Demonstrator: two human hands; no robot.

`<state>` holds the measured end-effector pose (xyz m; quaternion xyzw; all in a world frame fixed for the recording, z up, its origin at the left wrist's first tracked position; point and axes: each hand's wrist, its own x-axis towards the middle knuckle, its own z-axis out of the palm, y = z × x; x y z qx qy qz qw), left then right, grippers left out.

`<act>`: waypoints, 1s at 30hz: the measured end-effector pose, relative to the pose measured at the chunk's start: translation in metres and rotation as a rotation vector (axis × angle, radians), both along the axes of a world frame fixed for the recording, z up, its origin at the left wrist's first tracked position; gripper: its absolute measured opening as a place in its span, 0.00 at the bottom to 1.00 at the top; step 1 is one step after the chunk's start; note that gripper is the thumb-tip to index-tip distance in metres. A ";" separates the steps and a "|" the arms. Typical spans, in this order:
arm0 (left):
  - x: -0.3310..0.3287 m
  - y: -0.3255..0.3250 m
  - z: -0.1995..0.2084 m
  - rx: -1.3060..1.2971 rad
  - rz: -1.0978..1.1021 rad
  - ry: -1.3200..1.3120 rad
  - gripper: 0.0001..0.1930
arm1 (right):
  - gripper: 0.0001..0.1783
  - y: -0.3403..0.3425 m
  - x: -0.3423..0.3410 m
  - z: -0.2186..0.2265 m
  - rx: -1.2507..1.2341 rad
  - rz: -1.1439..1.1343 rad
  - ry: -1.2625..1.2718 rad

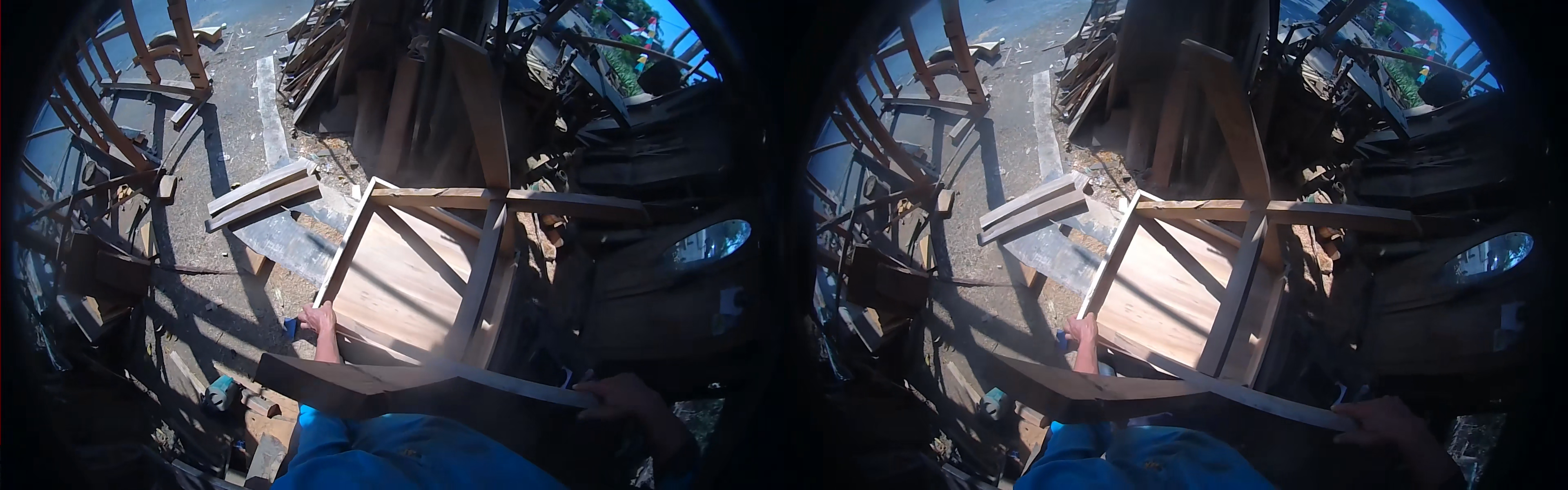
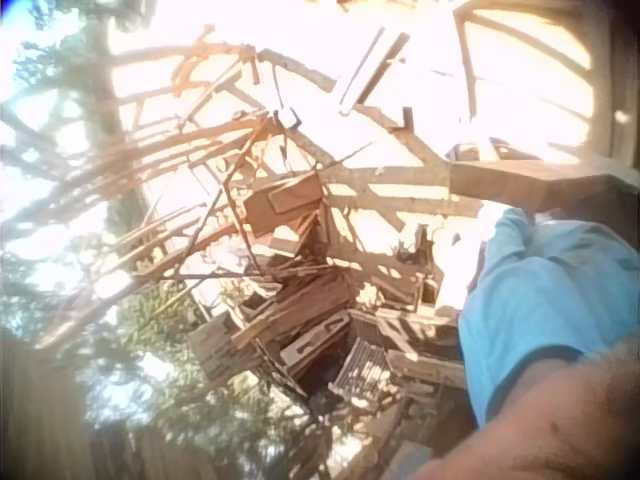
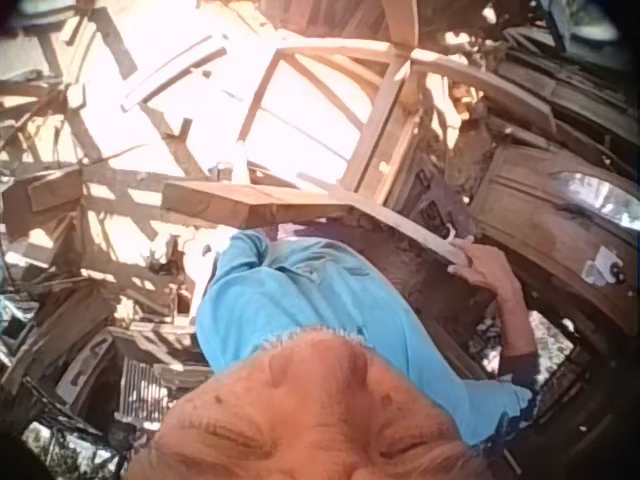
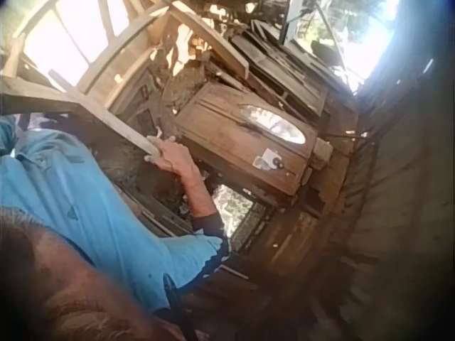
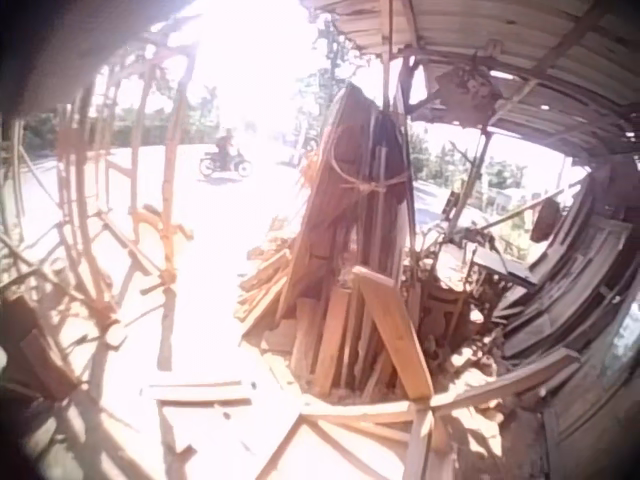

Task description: The person assembles a wooden chair frame by measuring and marking wooden pieces with a metal tool and fitting them together by hand.

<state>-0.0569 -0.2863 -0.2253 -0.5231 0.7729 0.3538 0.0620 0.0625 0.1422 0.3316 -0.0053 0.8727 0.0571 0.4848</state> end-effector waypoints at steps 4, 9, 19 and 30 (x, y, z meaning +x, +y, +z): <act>-0.021 0.000 0.038 0.116 -0.089 -0.261 0.41 | 0.32 -0.013 -0.020 0.029 0.004 -0.095 0.387; -0.028 -0.015 0.001 -0.004 -0.239 -0.456 0.38 | 0.26 0.006 0.034 -0.024 -0.039 -0.174 0.608; -0.013 -0.021 0.003 0.060 -0.139 -0.269 0.23 | 0.27 0.041 -0.042 -0.002 0.100 0.077 0.936; -0.017 -0.018 -0.005 -0.017 -0.326 -0.286 0.20 | 0.33 0.147 -0.267 -0.048 0.394 0.147 0.903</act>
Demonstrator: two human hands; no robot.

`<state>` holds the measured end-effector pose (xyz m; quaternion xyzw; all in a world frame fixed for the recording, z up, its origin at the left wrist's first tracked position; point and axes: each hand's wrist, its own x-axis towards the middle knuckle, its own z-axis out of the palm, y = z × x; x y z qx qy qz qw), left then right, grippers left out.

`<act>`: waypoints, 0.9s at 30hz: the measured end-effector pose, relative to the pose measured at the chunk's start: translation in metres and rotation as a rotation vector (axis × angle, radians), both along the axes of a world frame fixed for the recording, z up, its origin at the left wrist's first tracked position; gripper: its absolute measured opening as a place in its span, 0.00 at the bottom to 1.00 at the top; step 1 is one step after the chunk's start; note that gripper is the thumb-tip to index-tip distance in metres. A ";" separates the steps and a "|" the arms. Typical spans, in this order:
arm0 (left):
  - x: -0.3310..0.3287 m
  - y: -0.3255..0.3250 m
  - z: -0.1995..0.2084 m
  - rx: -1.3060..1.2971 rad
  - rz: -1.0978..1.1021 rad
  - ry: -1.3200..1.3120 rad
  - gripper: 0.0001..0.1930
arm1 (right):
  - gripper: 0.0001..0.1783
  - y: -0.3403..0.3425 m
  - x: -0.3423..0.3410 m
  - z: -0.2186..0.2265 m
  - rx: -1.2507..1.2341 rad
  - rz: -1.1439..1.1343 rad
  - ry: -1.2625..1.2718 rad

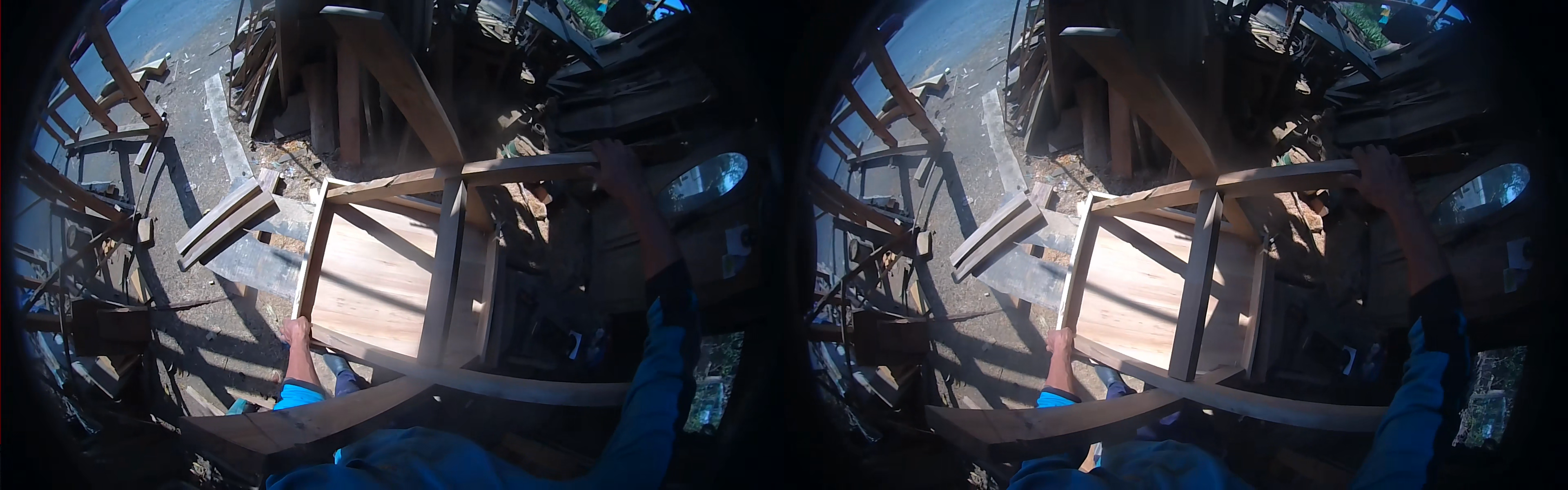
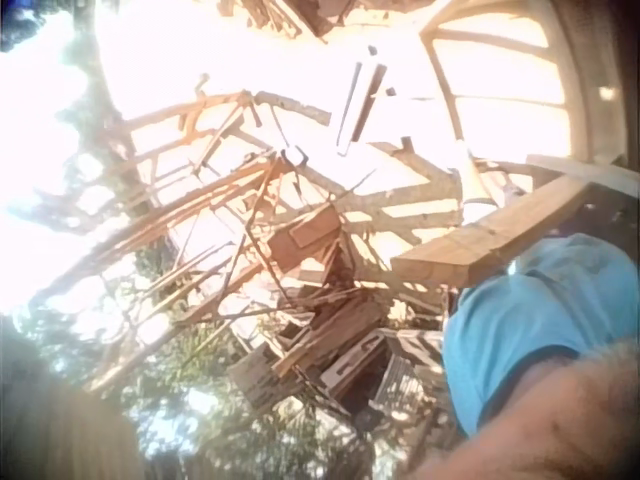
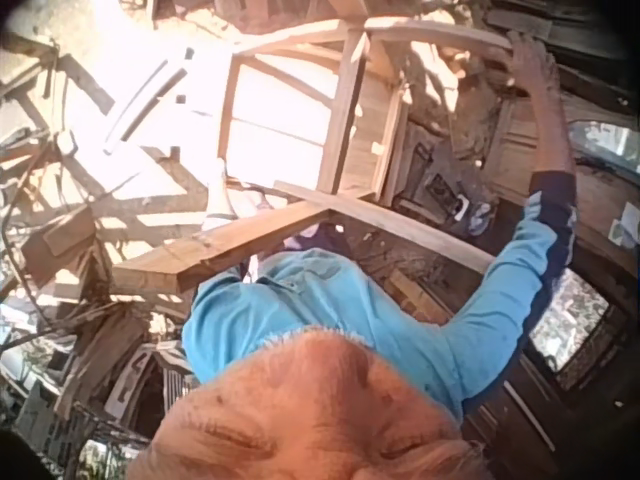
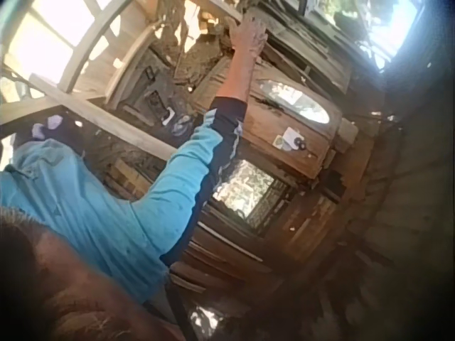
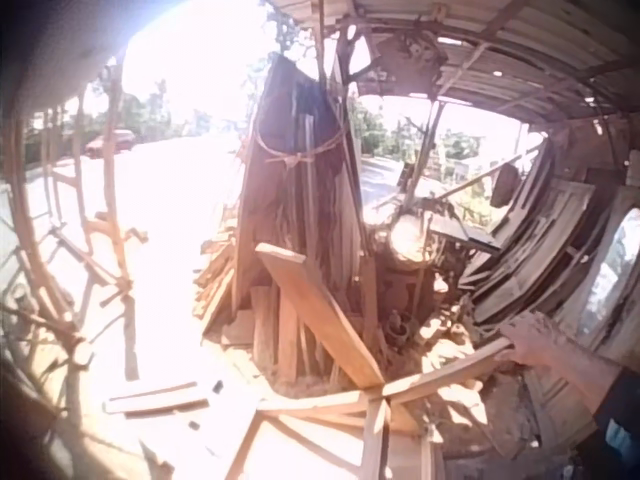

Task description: The person assembles a wooden chair frame by measuring and marking wooden pieces with a metal tool and fitting them together by hand.

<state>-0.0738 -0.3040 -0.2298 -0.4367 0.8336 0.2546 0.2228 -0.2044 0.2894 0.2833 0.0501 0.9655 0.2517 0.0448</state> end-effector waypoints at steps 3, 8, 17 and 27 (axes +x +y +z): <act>0.000 0.000 0.014 0.034 0.025 -0.053 0.22 | 0.31 0.007 0.002 -0.013 0.042 0.099 0.028; -0.001 -0.009 -0.002 0.022 0.088 -0.047 0.24 | 0.32 0.002 0.008 -0.008 -0.011 0.087 0.001; 0.014 0.000 0.047 0.030 -0.643 0.566 0.25 | 0.30 0.086 0.132 0.053 -0.316 0.121 0.208; 0.128 0.102 0.229 0.675 -1.308 0.868 0.45 | 0.28 0.126 0.432 -0.306 -0.840 -0.784 -0.088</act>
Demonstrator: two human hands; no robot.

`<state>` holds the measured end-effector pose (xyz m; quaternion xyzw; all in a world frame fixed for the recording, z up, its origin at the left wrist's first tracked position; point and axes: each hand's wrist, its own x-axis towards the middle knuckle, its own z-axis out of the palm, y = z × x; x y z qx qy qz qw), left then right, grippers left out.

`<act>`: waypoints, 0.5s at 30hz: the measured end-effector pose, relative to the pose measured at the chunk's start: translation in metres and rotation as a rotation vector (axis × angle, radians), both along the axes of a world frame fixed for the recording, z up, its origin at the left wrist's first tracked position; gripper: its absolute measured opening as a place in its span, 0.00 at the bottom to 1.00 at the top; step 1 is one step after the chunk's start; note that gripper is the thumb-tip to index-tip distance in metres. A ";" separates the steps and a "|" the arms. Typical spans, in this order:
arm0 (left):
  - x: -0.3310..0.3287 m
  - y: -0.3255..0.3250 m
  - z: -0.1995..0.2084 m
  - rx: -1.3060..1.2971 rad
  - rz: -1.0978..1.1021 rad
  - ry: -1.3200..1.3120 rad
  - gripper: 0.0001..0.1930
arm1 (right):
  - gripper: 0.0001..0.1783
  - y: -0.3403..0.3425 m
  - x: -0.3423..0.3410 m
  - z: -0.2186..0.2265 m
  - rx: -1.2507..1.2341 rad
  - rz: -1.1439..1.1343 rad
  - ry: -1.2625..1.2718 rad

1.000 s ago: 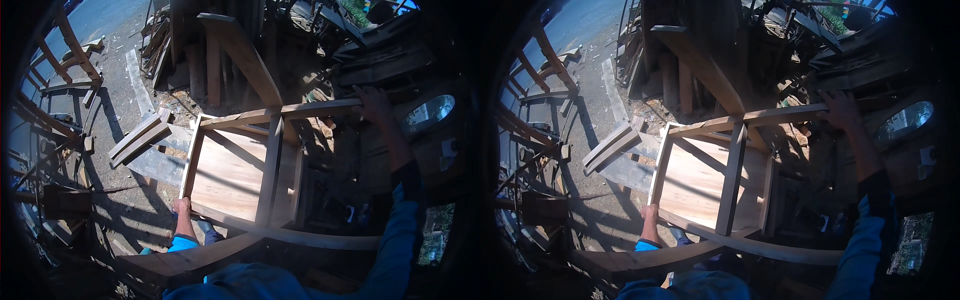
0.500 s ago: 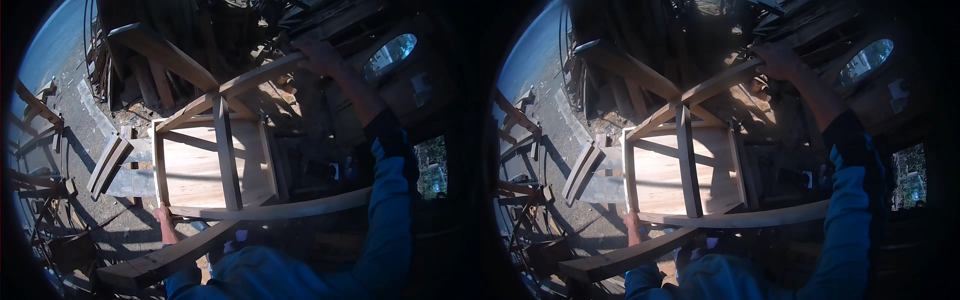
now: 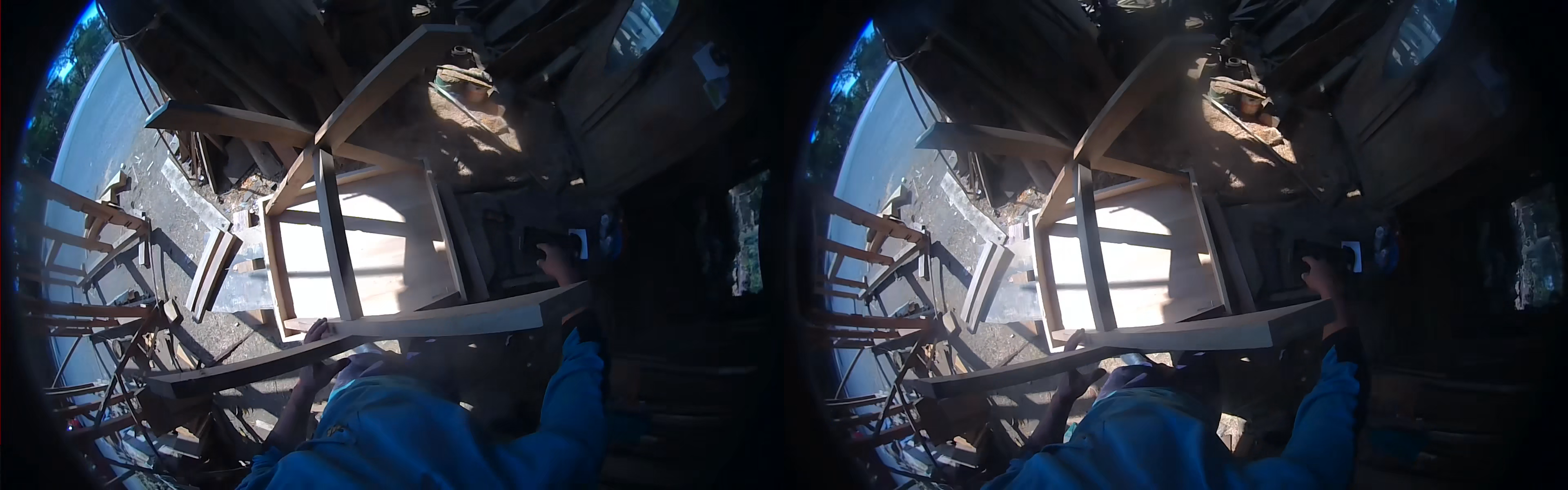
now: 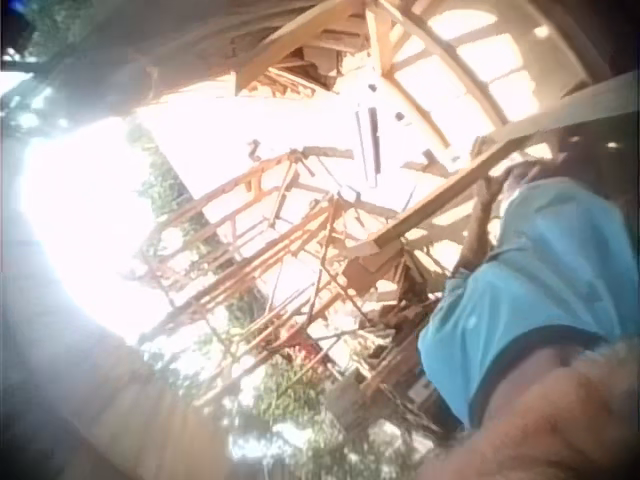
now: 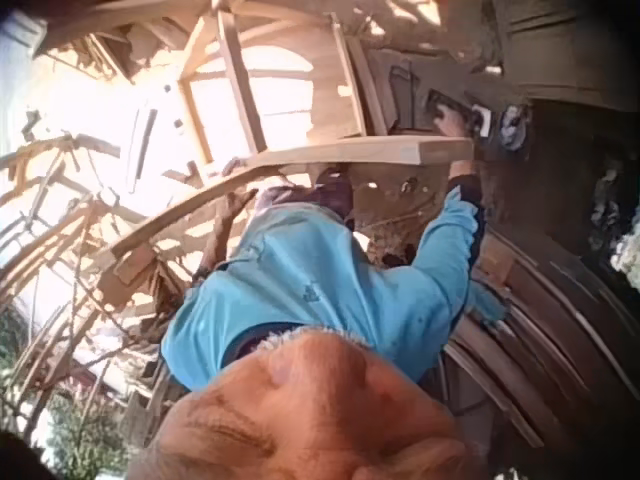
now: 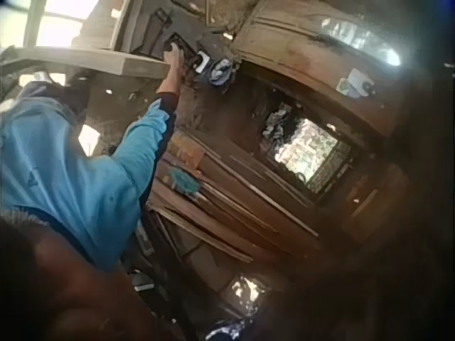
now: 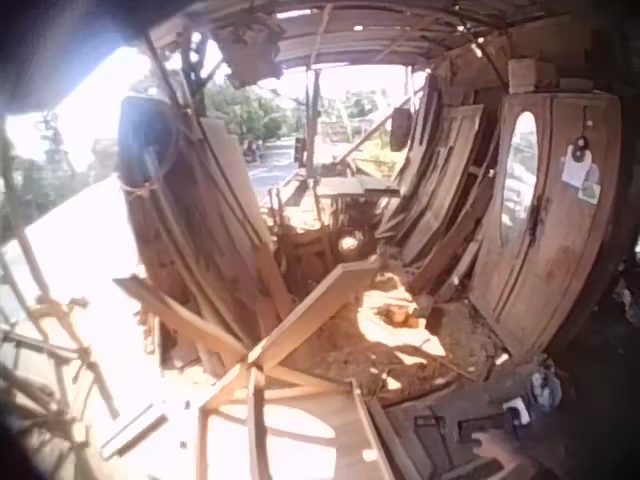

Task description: The person assembles a wooden chair frame by measuring and marking wooden pieces with a metal tool and fitting them together by hand.

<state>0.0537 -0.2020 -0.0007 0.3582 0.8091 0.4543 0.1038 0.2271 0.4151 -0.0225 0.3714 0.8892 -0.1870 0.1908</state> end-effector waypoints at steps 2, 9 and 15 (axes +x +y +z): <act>-0.014 0.021 -0.007 -0.030 -0.045 0.052 0.42 | 0.29 -0.015 0.057 -0.101 -0.013 0.071 0.119; -0.004 0.026 0.005 -0.233 0.081 -0.101 0.34 | 0.25 -0.015 0.066 -0.255 0.181 0.167 0.169; -0.001 0.031 0.009 -0.213 0.216 -0.323 0.34 | 0.25 0.009 0.077 -0.271 0.481 0.434 0.335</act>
